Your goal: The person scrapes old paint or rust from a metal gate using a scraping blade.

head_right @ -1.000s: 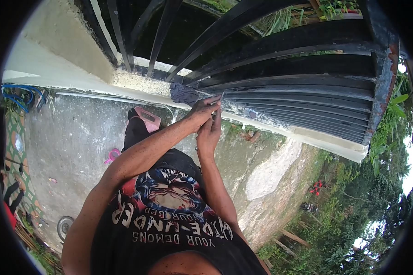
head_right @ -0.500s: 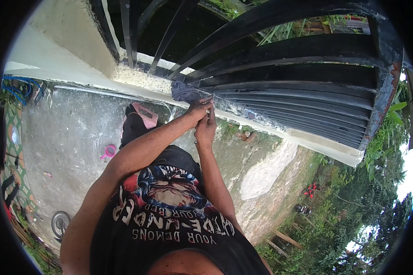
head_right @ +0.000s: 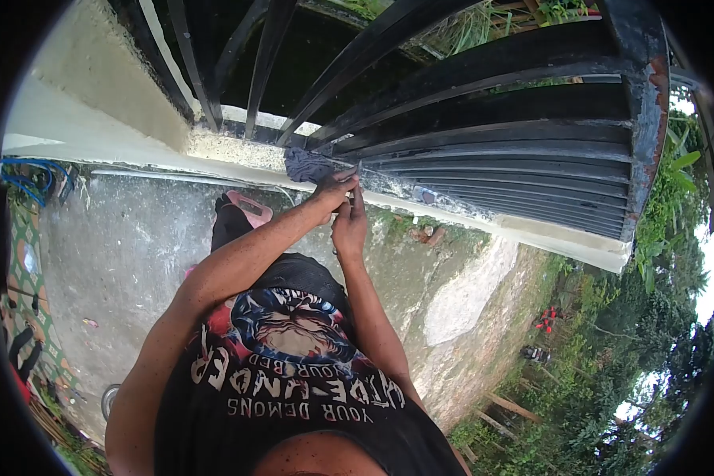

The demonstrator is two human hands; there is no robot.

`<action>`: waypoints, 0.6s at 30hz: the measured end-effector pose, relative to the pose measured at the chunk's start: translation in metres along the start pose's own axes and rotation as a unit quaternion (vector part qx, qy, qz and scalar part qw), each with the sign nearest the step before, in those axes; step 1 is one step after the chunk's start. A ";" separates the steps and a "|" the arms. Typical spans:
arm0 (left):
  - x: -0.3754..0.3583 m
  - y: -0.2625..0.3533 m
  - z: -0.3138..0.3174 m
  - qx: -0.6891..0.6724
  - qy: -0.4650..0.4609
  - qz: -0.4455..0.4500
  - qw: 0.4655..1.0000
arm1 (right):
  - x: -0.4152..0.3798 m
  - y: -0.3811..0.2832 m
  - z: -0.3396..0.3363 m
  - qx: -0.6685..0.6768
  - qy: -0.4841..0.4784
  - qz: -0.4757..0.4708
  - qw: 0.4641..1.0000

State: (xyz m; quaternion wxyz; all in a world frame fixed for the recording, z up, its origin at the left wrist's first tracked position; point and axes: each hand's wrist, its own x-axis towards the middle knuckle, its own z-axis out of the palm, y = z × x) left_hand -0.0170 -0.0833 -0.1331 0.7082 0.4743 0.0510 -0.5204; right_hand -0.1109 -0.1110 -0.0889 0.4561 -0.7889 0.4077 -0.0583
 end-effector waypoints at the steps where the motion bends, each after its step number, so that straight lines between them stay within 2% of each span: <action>1: -0.014 0.012 0.008 0.026 -0.006 0.021 0.999 | -0.007 -0.013 -0.010 -0.028 0.013 -0.023 0.999; 2: -0.024 0.019 0.016 0.029 -0.008 0.020 0.999 | -0.023 -0.053 -0.027 0.019 -0.035 0.039 0.998; 4: -0.045 0.034 0.035 0.015 -0.068 0.077 0.995 | -0.024 -0.038 -0.044 -0.038 0.030 -0.109 0.993; 7: -0.082 0.070 0.061 0.080 -0.098 0.140 0.982 | -0.050 -0.094 -0.068 0.035 0.039 -0.085 0.995; 10: -0.082 0.072 0.064 0.075 -0.092 0.158 0.980 | -0.055 -0.103 -0.065 0.045 0.063 -0.060 0.995; 11: -0.083 0.073 0.064 0.094 -0.075 0.168 0.978 | -0.053 -0.101 -0.058 -0.068 0.065 -0.116 0.989; 12: -0.080 0.075 0.062 0.094 -0.075 0.170 0.978 | -0.052 -0.106 -0.060 -0.068 0.065 -0.118 0.989; 14: -0.076 0.074 0.058 0.064 -0.072 0.129 0.987 | -0.053 -0.116 -0.067 0.094 0.014 -0.004 0.995; 15: -0.074 0.073 0.057 0.051 -0.088 0.129 0.986 | -0.049 -0.103 -0.070 0.093 0.013 -0.001 0.996; 16: -0.077 0.077 0.059 0.049 -0.086 0.132 0.986 | -0.038 -0.081 -0.071 -0.082 0.075 -0.155 0.982; 17: -0.084 0.084 0.063 0.068 -0.092 0.142 0.983 | -0.032 -0.069 -0.071 -0.252 0.131 -0.300 0.911; 18: -0.088 0.085 0.065 0.088 -0.098 0.150 0.980 | -0.038 -0.079 -0.068 -0.252 0.126 -0.300 0.912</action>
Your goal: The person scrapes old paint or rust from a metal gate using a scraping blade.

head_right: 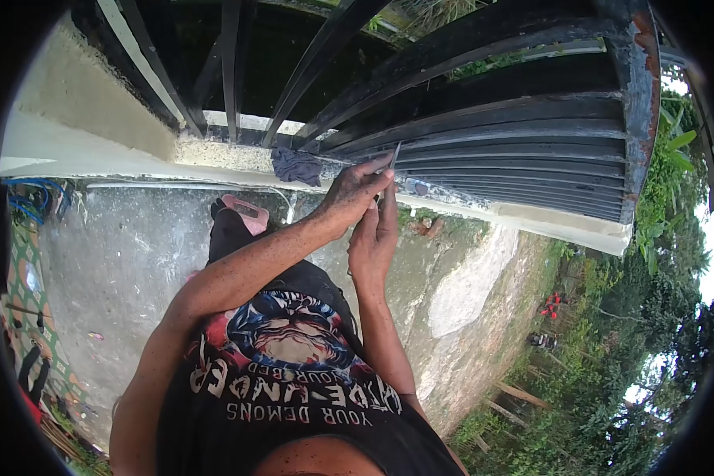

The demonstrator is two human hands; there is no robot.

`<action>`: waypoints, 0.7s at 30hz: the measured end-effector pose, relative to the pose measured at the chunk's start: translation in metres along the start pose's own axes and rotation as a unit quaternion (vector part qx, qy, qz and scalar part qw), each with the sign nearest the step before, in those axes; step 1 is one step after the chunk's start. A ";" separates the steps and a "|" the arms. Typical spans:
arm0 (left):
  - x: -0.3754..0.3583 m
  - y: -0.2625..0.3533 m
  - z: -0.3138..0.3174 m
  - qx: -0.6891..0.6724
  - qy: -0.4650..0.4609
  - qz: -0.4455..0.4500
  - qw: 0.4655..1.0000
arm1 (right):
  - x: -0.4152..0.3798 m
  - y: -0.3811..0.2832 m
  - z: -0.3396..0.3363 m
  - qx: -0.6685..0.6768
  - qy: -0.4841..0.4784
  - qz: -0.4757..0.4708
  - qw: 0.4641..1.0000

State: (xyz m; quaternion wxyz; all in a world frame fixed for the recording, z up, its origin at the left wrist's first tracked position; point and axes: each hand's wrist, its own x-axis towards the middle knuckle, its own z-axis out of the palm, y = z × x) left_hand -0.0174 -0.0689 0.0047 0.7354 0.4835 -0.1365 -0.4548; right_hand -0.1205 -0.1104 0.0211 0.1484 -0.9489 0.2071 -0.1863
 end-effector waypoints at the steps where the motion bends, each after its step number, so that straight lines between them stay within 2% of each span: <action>1: 0.003 -0.002 -0.001 -0.010 -0.012 -0.008 1.000 | 0.003 -0.022 -0.007 0.116 -0.003 0.094 0.989; 2: 0.004 -0.006 -0.002 -0.009 -0.012 -0.008 1.000 | 0.005 -0.034 -0.010 0.228 -0.001 0.186 0.956; 5: 0.011 -0.013 -0.008 -0.015 0.001 0.019 1.000 | 0.005 -0.039 -0.006 0.235 -0.020 0.229 0.944; 6: 0.009 -0.005 -0.009 -0.014 0.006 0.023 1.000 | 0.005 -0.033 -0.003 0.238 -0.022 0.224 0.945; 8: 0.000 0.010 -0.003 0.043 -0.019 0.002 0.999 | -0.002 -0.016 -0.001 0.069 0.022 0.061 0.996; 9: -0.001 0.009 -0.001 0.016 -0.011 0.013 1.000 | 0.004 -0.038 -0.012 0.224 0.006 0.182 0.957; 12: 0.011 -0.014 -0.005 -0.008 0.025 0.043 0.999 | 0.002 -0.033 0.001 0.175 -0.018 0.168 0.970; 13: 0.012 -0.014 -0.009 -0.039 0.013 -0.002 0.999 | 0.003 -0.037 -0.003 0.426 -0.057 0.345 0.834; 14: 0.014 -0.014 -0.010 -0.037 0.016 0.004 0.999 | 0.004 -0.036 -0.004 0.428 -0.058 0.340 0.835; 15: 0.008 -0.002 -0.008 -0.005 0.002 0.010 1.000 | 0.004 -0.033 -0.004 0.318 -0.034 0.255 0.912; 16: 0.004 0.000 -0.005 0.025 -0.011 0.010 1.000 | 0.001 -0.031 -0.004 0.200 -0.011 0.169 0.965; 20: 0.007 -0.009 -0.005 -0.035 0.013 -0.039 0.999 | 0.003 -0.029 -0.003 0.225 -0.012 0.180 0.958; 21: 0.009 -0.009 -0.011 -0.045 0.006 -0.041 0.998 | 0.003 -0.022 0.001 0.227 -0.050 0.215 0.949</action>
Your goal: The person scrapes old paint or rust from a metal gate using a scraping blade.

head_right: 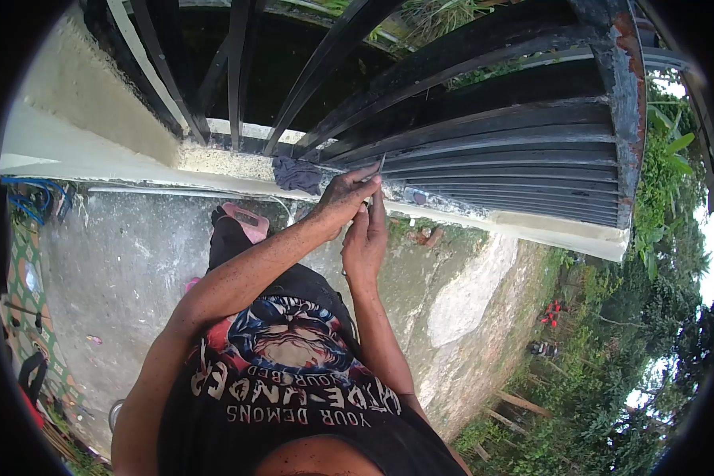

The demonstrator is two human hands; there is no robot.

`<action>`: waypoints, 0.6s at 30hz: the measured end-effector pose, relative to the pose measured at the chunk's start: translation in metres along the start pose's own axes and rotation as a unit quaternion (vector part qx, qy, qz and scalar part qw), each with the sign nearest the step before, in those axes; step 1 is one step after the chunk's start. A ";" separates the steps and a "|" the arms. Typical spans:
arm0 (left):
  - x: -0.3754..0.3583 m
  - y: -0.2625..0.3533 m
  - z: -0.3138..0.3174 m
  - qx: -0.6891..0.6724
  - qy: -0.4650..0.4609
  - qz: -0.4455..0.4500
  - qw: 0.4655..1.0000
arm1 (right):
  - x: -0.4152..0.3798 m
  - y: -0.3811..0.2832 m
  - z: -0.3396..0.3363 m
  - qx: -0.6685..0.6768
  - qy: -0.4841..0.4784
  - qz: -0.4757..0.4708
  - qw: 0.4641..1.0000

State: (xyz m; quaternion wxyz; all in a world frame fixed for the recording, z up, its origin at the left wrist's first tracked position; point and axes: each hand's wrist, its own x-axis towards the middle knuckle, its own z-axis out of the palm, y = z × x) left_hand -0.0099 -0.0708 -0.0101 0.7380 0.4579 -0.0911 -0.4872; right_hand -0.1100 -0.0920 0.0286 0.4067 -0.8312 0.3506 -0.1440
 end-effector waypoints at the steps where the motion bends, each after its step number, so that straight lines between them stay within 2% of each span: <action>1: 0.003 0.000 0.000 0.001 0.002 0.007 1.000 | 0.004 0.005 0.001 0.002 -0.001 -0.007 1.000; 3: -0.003 0.002 0.006 0.064 -0.005 0.043 0.997 | 0.004 0.014 0.003 -0.072 0.095 -0.182 0.976; 4: -0.007 0.007 0.010 0.084 0.008 0.034 0.996 | -0.006 -0.020 -0.004 0.078 0.036 -0.005 0.996; 7: 0.004 -0.012 0.004 0.020 0.021 0.023 0.999 | -0.002 -0.008 -0.001 0.006 0.007 0.030 0.999; 9: 0.011 -0.016 0.001 -0.015 0.032 0.031 0.999 | 0.003 0.002 0.002 0.005 -0.010 0.041 0.999; 11: -0.004 0.002 0.008 0.054 -0.007 0.033 0.998 | -0.003 -0.014 -0.002 0.026 0.041 -0.076 0.996; 12: -0.009 0.006 0.011 0.050 0.000 0.037 0.998 | -0.007 -0.026 -0.008 0.179 -0.001 0.098 0.979; 13: -0.006 0.003 0.012 0.040 0.000 0.035 0.999 | -0.005 -0.011 -0.010 0.068 -0.012 0.037 0.997; 16: 0.005 -0.002 0.003 -0.001 0.030 0.019 0.999 | -0.001 -0.013 -0.005 0.010 -0.004 0.005 1.000; 18: 0.003 0.003 0.003 0.046 0.016 0.037 0.998 | -0.001 -0.018 -0.004 -0.148 -0.004 -0.031 0.988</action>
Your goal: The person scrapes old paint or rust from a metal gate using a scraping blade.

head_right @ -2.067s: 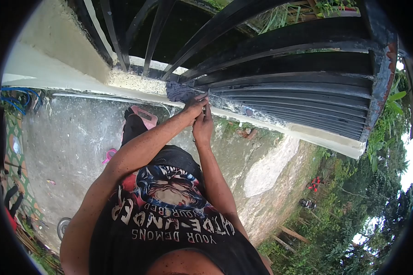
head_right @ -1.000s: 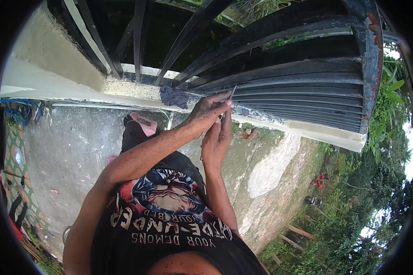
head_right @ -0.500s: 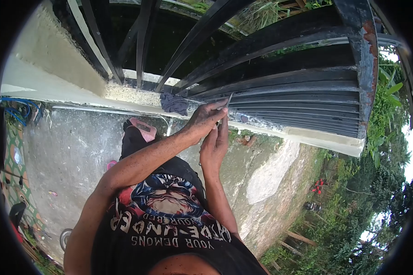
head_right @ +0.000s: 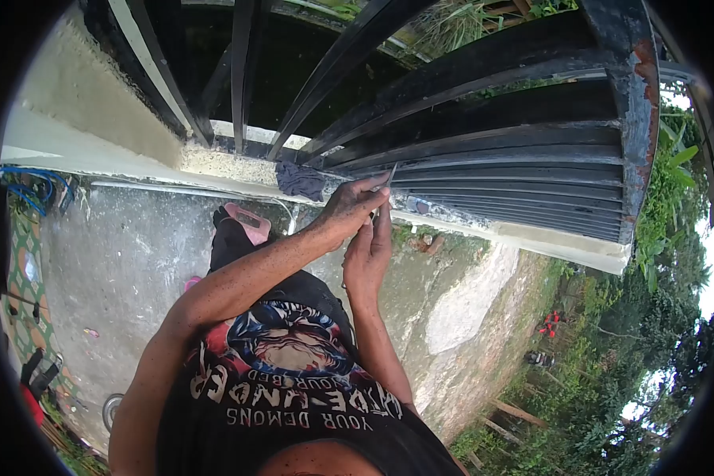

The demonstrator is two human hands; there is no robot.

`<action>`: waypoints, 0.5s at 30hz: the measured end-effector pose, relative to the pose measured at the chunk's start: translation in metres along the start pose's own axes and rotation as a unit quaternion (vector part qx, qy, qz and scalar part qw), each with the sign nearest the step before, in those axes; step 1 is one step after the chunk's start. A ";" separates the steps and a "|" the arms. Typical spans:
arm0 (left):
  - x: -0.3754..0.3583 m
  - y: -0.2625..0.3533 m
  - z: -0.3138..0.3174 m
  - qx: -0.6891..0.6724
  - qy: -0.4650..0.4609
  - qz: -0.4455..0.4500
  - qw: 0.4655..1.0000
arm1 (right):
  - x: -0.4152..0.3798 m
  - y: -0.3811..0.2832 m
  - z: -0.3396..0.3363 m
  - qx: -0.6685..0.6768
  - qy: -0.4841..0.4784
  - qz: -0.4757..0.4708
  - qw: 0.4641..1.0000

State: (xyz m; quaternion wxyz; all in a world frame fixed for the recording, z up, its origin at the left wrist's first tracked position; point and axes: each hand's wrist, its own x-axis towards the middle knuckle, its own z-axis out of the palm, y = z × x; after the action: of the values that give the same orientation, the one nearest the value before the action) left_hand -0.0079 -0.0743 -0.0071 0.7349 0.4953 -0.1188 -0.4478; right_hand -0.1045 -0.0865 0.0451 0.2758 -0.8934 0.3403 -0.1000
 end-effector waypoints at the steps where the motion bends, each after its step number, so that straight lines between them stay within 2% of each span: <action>1: -0.008 0.006 0.002 0.040 -0.019 0.003 0.999 | 0.000 -0.002 -0.001 -0.001 -0.005 0.002 1.000; 3: -0.009 0.004 0.003 0.001 -0.026 -0.035 0.999 | -0.002 -0.006 -0.005 0.164 0.001 0.070 0.984; 4: -0.001 -0.006 0.001 -0.004 -0.005 -0.019 1.000 | 0.003 0.005 0.006 0.157 0.044 -0.024 0.986; 5: 0.005 -0.015 0.000 -0.011 0.017 -0.001 1.000 | 0.003 0.014 0.004 0.089 -0.016 0.019 0.996; 6: 0.000 -0.009 0.001 -0.016 0.017 0.005 1.000 | 0.000 0.016 0.004 -0.002 0.005 -0.035 0.999; 7: -0.001 -0.001 0.000 0.037 -0.017 -0.034 0.999 | 0.001 0.017 0.006 -0.092 0.024 -0.091 0.991; 8: -0.003 0.003 0.001 0.035 -0.012 -0.020 0.999 | 0.002 0.019 0.008 -0.094 0.019 -0.093 0.991; 10: -0.005 -0.007 0.005 0.026 -0.007 -0.015 1.000 | 0.000 0.011 0.007 0.089 0.063 -0.068 0.992; 11: 0.002 -0.012 0.002 0.000 0.010 -0.010 1.000 | 0.004 0.012 0.008 0.088 0.065 -0.067 0.992; 13: 0.008 -0.025 0.001 -0.024 0.026 -0.004 0.999 | 0.011 0.007 0.008 0.263 -0.031 0.069 0.962; 15: 0.012 -0.032 -0.001 0.063 0.051 0.040 0.996 | 0.004 -0.002 0.004 0.278 -0.042 0.078 0.957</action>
State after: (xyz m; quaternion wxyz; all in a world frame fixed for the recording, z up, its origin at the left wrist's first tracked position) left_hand -0.0176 -0.0865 -0.0374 0.7245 0.5580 -0.1288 -0.3835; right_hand -0.0988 -0.0857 0.0430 0.5341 -0.7558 0.3556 -0.1308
